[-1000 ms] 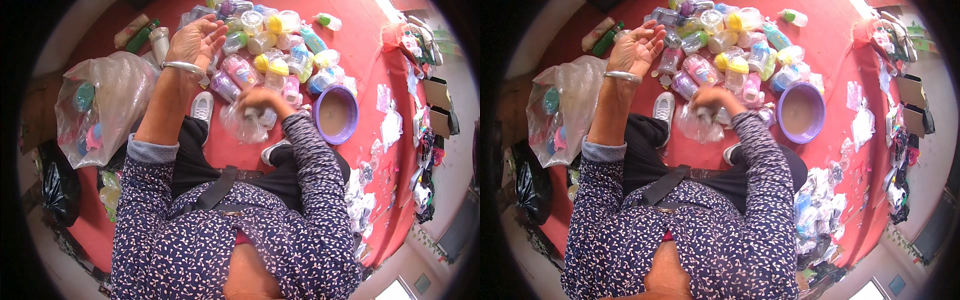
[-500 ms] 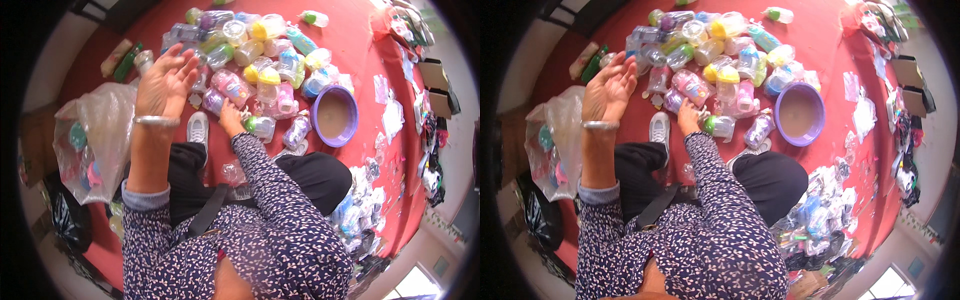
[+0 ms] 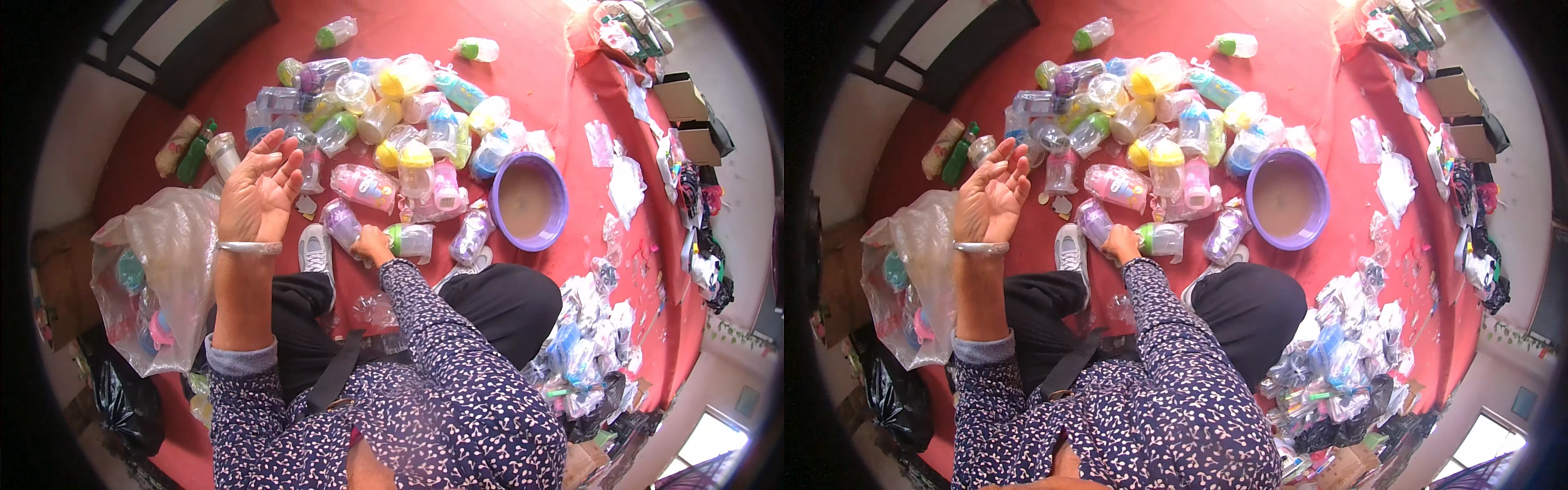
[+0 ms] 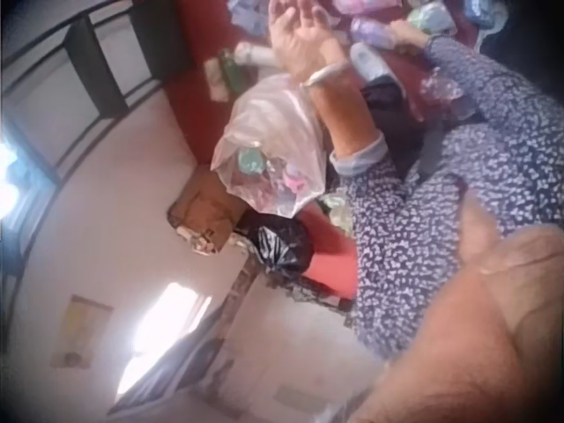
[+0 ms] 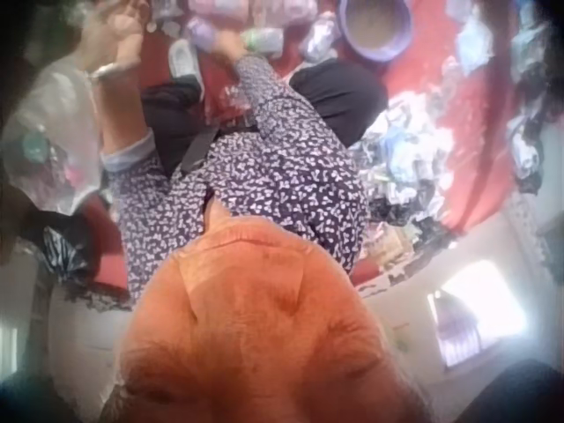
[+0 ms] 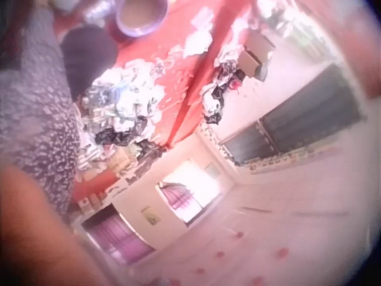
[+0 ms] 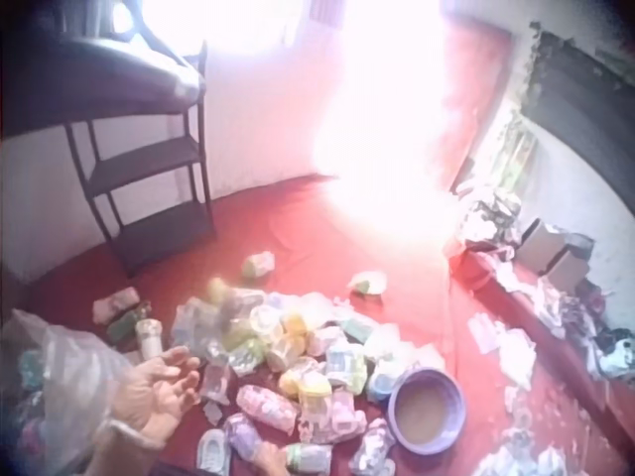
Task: The person sits on the floor and wipes the exterior of various baby bottles with a cloth. They pick up bottles from a pile, wipe them, and place them into a large plastic bag. The person also handles a purple bowl containing liquid during the process.
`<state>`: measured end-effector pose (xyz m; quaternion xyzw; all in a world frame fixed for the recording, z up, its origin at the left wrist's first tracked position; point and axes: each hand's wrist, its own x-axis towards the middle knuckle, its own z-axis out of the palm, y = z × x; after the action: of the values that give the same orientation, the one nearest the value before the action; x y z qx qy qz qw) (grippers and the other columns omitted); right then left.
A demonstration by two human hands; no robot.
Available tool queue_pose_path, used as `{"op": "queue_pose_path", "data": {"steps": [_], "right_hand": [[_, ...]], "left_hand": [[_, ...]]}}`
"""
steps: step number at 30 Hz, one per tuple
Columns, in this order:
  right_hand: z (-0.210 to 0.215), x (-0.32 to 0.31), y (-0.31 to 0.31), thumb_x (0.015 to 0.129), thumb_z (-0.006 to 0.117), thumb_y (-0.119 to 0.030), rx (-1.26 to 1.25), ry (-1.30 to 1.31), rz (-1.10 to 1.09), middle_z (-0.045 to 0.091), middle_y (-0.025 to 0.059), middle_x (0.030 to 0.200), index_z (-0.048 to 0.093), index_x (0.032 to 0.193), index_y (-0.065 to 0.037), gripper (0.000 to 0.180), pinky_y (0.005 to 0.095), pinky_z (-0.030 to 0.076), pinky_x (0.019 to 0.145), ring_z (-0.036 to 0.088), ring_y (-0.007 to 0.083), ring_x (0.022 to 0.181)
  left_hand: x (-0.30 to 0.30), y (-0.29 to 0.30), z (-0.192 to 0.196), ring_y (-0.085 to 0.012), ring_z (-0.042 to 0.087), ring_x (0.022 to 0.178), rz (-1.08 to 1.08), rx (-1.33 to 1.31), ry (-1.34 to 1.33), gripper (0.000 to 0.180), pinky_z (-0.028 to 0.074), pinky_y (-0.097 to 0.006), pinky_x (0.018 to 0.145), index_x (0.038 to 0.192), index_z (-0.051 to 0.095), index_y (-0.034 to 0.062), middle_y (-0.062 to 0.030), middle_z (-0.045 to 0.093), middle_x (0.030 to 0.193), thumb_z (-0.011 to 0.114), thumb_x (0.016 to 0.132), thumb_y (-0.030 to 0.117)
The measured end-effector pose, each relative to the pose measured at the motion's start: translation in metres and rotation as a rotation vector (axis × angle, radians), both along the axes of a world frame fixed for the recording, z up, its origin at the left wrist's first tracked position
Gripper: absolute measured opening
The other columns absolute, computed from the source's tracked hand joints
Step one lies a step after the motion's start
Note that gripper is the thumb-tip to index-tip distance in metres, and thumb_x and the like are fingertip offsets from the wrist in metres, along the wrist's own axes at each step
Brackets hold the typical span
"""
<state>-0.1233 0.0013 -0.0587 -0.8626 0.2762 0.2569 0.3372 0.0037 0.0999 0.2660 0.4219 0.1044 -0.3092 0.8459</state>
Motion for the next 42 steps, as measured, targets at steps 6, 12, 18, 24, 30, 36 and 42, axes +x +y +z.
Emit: {"op": "queue_pose_path", "data": {"steps": [6,12,18,24,30,36,42], "right_hand": [[0.050,-0.001,-0.044,0.067,0.071,-0.016,1.062,0.053,-0.400,0.061,0.0043,0.071,0.063,0.081,-0.002,0.021,0.0250,0.047,0.052,0.057,0.0115,0.058],[0.146,0.041,-0.093,0.070,0.069,-0.016,1.201,-0.322,-0.175,0.063,0.0030,0.090,0.059,0.103,-0.001,0.038,0.0234,0.046,0.069,0.058,0.0101,0.077],[0.264,0.044,-0.132,0.058,0.075,-0.024,1.077,-0.446,-0.040,0.061,0.0074,0.101,0.053,0.112,0.003,0.064,0.0284,0.046,0.080,0.057,0.0154,0.088],[0.284,0.018,-0.127,0.056,0.073,-0.021,1.190,-0.569,0.034,0.062,0.0071,0.100,0.056,0.108,0.002,0.059,0.0275,0.045,0.082,0.058,0.0165,0.090],[0.276,0.004,-0.120,0.062,0.071,-0.014,1.252,-0.539,0.080,0.062,0.0081,0.099,0.054,0.112,0.001,0.056,0.0294,0.046,0.080,0.058,0.0176,0.090],[0.316,0.011,-0.135,0.072,0.069,-0.016,0.676,-0.630,-0.026,0.061,0.0099,0.099,0.050,0.115,0.004,0.051,0.0262,0.046,0.079,0.057,0.0155,0.091],[0.347,0.011,-0.104,0.069,0.072,-0.029,-0.202,-1.025,0.055,0.061,0.0160,0.103,0.050,0.116,0.001,0.059,0.0325,0.044,0.083,0.058,0.0252,0.099]], "left_hand": [[0.008,-0.001,-0.011,-0.0194,0.056,0.084,0.033,-0.063,0.014,0.036,0.049,-0.027,0.068,0.110,0.045,-0.0008,-0.0115,0.053,0.099,0.055,0.076,0.002],[0.011,0.004,-0.011,-0.0144,0.057,0.083,0.085,0.017,-0.017,0.032,0.050,-0.024,0.067,0.108,0.047,0.0003,-0.0093,0.055,0.099,0.052,0.077,0.001],[0.015,0.000,-0.026,-0.0110,0.054,0.083,0.061,0.143,-0.125,0.024,0.042,-0.024,0.075,0.102,0.055,0.0061,-0.0019,0.059,0.094,0.058,0.078,0.009],[-0.001,-0.014,-0.017,-0.0183,0.038,0.120,-0.503,-0.119,-0.461,0.081,0.035,-0.034,0.097,0.134,0.026,0.0038,-0.0102,0.040,0.129,0.070,0.073,0.033],[-0.027,-0.029,0.009,-0.0185,0.046,0.111,-0.580,-0.214,-0.614,0.087,0.034,-0.031,0.098,0.130,0.030,-0.0008,-0.0107,0.047,0.121,0.076,0.060,0.023],[-0.021,-0.036,-0.008,-0.0212,0.055,0.096,-0.227,0.455,-0.922,0.076,0.043,-0.031,0.086,0.117,0.042,-0.0023,-0.0141,0.056,0.104,0.076,0.054,0.025],[-0.035,-0.044,-0.010,-0.0291,0.057,0.095,-0.262,0.862,-1.026,0.075,0.044,-0.034,0.084,0.113,0.044,-0.0017,-0.0197,0.056,0.103,0.076,0.053,0.030]]}}
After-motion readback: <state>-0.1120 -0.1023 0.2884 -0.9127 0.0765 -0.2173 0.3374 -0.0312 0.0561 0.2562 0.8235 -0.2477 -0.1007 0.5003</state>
